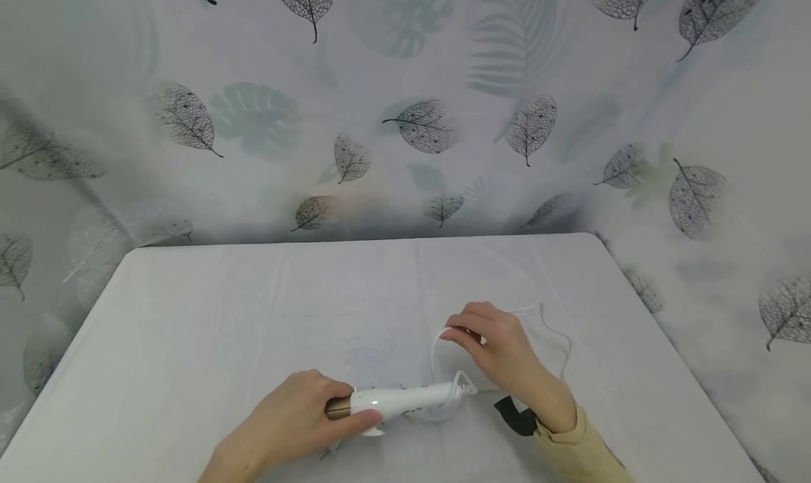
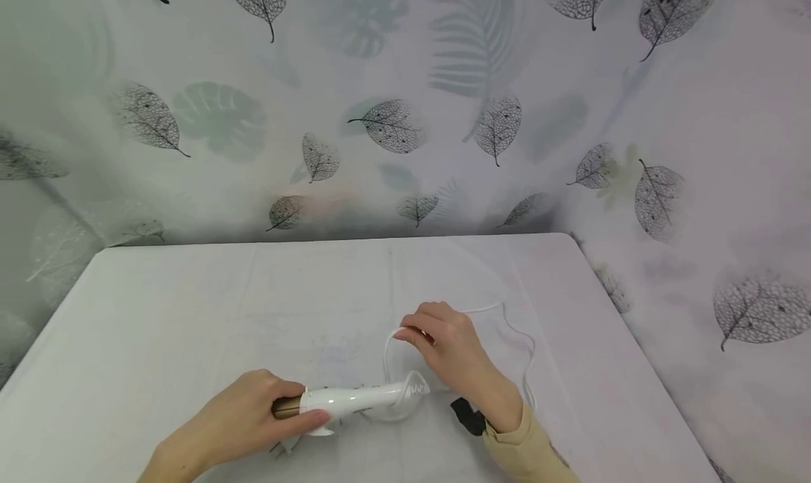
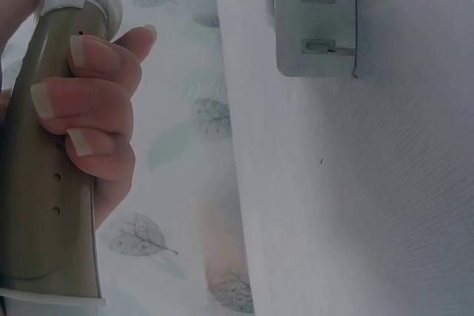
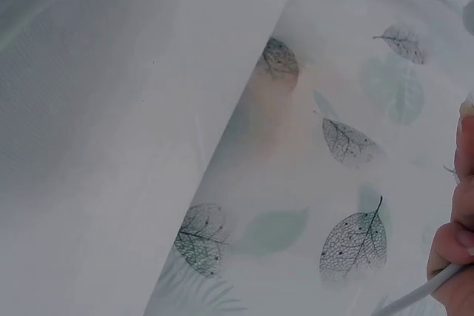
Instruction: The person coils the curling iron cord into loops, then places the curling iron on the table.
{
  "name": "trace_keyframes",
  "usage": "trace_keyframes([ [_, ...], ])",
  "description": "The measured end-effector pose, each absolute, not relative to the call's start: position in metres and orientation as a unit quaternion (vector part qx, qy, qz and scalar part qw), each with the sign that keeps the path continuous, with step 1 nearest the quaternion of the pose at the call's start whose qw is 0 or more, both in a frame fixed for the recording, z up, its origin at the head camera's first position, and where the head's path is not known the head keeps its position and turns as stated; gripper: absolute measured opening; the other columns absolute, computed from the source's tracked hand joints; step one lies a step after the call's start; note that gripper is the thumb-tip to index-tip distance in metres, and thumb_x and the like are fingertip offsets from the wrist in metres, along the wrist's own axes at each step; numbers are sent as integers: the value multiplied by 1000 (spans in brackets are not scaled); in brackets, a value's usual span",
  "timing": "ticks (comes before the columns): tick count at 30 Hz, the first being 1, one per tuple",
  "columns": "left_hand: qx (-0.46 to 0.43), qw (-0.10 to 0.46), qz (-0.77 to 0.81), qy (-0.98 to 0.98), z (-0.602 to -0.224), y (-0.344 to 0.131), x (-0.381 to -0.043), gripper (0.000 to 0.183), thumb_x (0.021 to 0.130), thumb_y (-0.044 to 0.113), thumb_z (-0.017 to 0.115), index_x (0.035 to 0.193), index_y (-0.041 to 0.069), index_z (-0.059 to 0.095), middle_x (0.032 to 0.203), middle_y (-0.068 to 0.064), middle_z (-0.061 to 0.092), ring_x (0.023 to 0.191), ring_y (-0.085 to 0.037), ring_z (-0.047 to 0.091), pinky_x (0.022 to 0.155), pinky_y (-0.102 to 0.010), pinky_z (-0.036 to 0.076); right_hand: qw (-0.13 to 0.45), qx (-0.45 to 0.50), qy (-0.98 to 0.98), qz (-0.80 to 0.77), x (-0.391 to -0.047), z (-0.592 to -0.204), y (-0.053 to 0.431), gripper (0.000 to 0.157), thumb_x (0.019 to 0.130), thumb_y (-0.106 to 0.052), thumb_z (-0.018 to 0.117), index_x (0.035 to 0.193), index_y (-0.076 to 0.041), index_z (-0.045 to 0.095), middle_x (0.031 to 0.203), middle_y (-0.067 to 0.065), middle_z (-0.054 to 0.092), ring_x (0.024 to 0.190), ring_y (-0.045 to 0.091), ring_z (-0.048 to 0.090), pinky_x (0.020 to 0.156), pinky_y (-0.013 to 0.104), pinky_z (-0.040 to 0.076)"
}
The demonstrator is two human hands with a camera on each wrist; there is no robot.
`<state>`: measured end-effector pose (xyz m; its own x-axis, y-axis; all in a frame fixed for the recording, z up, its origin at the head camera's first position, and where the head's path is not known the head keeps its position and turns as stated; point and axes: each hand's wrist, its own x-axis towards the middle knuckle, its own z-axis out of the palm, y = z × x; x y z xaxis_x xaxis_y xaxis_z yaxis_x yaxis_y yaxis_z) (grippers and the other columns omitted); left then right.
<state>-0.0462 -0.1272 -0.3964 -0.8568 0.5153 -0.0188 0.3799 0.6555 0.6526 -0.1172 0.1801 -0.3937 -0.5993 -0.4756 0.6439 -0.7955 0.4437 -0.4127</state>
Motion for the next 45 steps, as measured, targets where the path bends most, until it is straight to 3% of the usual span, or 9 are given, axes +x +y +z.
trace_keyframes([
  [5, 232, 124, 335, 905, -397, -127, -49, 53, 90, 69, 57, 58, 28, 44, 49, 20, 25, 43, 4, 28, 43, -18, 27, 234, 388, -816, 358, -114, -391, 182, 7, 87, -15, 77, 90, -10, 73, 78, -5, 61, 66, 4, 47, 60, 14, 40],
  [9, 213, 127, 326, 912, -397, -127, -50, 51, 89, 70, 57, 59, 28, 50, 50, 18, 32, 45, 3, 32, 44, -19, 30, 243, 392, -809, 364, -113, -390, 181, 14, 93, -24, 71, 90, -11, 73, 76, -6, 60, 65, 4, 46, 57, 17, 40],
  [13, 195, 116, 314, 922, -397, -128, -50, 54, 88, 72, 57, 58, 28, 47, 51, 17, 30, 47, 2, 29, 46, -19, 28, 249, 395, -805, 366, -111, -388, 180, 17, 95, -26, 69, 89, -11, 73, 75, -7, 59, 64, 4, 45, 56, 17, 39],
  [19, 167, 99, 294, 936, -397, -131, -52, 60, 86, 75, 54, 57, 25, 39, 52, 18, 27, 50, 2, 25, 47, -19, 26, 251, 400, -799, 373, -109, -384, 178, 13, 94, -23, 70, 88, -11, 73, 75, -6, 59, 63, 4, 44, 58, 11, 37],
  [32, 73, 75, 251, 962, -390, -134, -58, 66, 84, 81, 50, 60, 22, 31, 56, 12, 19, 54, -3, 17, 50, -22, 16, 284, 416, -762, 407, -107, -382, 172, 11, 94, -18, 71, 88, -9, 73, 71, -4, 58, 60, 5, 44, 56, 10, 37],
  [41, 33, 41, 244, 968, -390, -135, -59, 65, 83, 81, 52, 60, 21, 39, 56, 10, 21, 54, -5, 21, 51, -23, 18, 258, 396, -778, 413, -107, -386, 171, 3, 88, -9, 76, 90, -8, 74, 71, -4, 59, 60, 4, 45, 55, 10, 36],
  [45, 15, 32, 248, 968, -392, -134, -60, 64, 82, 81, 53, 63, 20, 46, 57, 9, 25, 53, -7, 25, 49, -25, 21, 227, 377, -801, 406, -107, -388, 170, 11, 85, -1, 77, 93, -9, 75, 72, -6, 59, 61, 3, 45, 54, 11, 37],
])
